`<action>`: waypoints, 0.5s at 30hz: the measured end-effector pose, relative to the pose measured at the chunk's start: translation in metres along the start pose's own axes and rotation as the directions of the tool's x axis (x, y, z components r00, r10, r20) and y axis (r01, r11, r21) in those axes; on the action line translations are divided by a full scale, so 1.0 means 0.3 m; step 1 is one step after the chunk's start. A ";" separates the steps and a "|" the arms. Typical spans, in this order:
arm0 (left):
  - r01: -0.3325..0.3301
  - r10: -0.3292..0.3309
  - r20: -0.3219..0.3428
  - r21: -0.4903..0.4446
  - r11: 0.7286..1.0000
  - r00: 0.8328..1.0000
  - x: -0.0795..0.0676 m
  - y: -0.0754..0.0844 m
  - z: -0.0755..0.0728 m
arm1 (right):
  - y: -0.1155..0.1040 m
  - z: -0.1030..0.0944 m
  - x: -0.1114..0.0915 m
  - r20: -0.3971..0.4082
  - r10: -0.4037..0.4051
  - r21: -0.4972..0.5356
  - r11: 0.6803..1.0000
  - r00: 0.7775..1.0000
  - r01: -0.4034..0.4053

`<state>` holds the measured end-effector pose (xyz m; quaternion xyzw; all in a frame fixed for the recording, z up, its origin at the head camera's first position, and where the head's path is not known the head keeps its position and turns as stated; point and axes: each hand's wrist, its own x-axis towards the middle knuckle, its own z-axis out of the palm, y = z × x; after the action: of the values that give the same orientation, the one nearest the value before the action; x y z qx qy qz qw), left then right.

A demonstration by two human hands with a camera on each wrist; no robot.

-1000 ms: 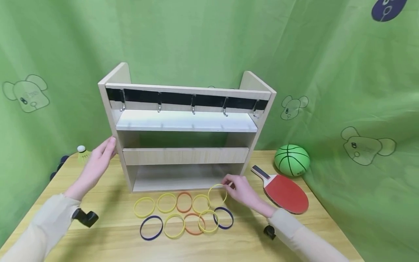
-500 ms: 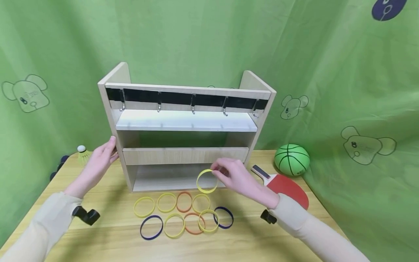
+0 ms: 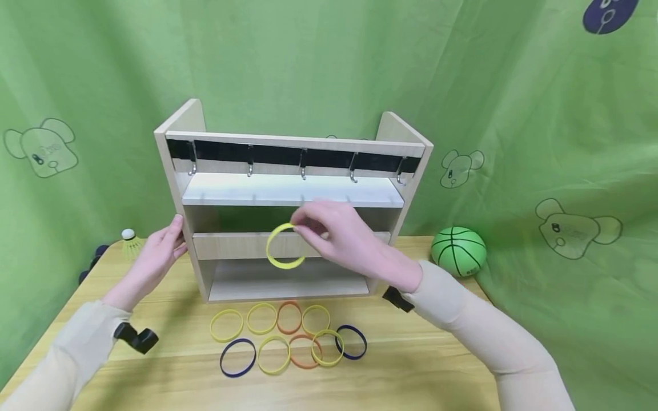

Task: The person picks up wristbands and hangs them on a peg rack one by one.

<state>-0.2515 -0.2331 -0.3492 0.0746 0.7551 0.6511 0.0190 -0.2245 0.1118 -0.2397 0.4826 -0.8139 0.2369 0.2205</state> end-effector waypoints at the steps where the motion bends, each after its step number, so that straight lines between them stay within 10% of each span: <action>1: 0.004 -0.004 0.000 -0.018 1.000 1.000 0.001 0.000 -0.001 | -0.012 -0.007 0.024 -0.001 -0.018 -0.014 1.000 1.000 0.018; 15: 0.029 -0.029 0.015 -0.053 0.998 0.999 0.003 0.003 -0.002 | -0.111 -0.025 0.321 0.000 -0.148 -0.112 0.983 0.989 0.147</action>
<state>-0.2523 -0.2334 -0.3483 0.0678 0.7382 0.6702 0.0359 -0.2358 0.0366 -0.1716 0.5275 -0.7869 0.1761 0.2672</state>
